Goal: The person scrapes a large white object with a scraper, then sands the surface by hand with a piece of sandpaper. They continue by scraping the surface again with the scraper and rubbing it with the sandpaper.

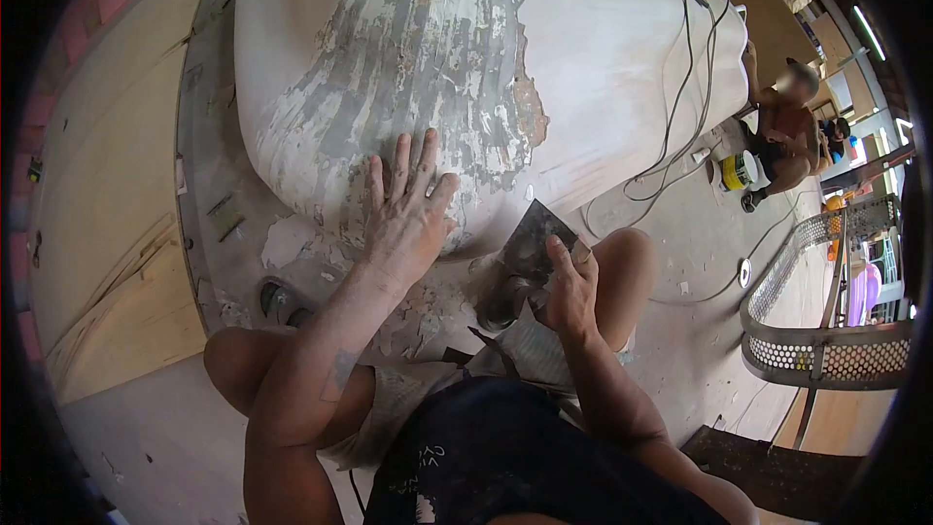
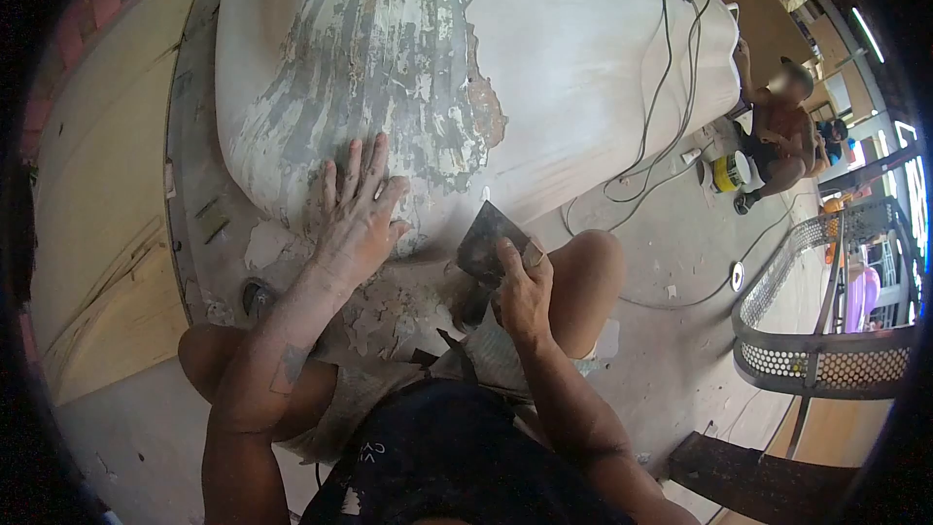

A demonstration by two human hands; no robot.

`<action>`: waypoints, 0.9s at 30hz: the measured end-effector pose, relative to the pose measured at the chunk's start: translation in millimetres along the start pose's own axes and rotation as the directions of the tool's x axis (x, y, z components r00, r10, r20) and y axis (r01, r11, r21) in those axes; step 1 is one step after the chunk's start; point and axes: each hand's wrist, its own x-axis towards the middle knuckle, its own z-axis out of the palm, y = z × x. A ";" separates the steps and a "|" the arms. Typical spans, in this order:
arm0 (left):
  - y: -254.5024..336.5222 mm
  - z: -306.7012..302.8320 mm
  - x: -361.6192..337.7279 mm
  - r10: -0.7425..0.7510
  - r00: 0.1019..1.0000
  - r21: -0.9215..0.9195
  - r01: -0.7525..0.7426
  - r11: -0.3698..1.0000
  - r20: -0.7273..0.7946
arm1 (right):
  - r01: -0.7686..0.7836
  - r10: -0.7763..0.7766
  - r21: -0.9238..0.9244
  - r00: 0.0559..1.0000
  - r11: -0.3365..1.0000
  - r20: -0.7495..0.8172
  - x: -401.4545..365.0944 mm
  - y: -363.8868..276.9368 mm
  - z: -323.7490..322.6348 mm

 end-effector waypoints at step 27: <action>-3.2 1.8 1.7 0.039 0.998 0.016 -0.038 0.999 -0.056 | 0.015 -0.015 -0.042 1.000 0.999 -0.003 2.2 2.7 -0.5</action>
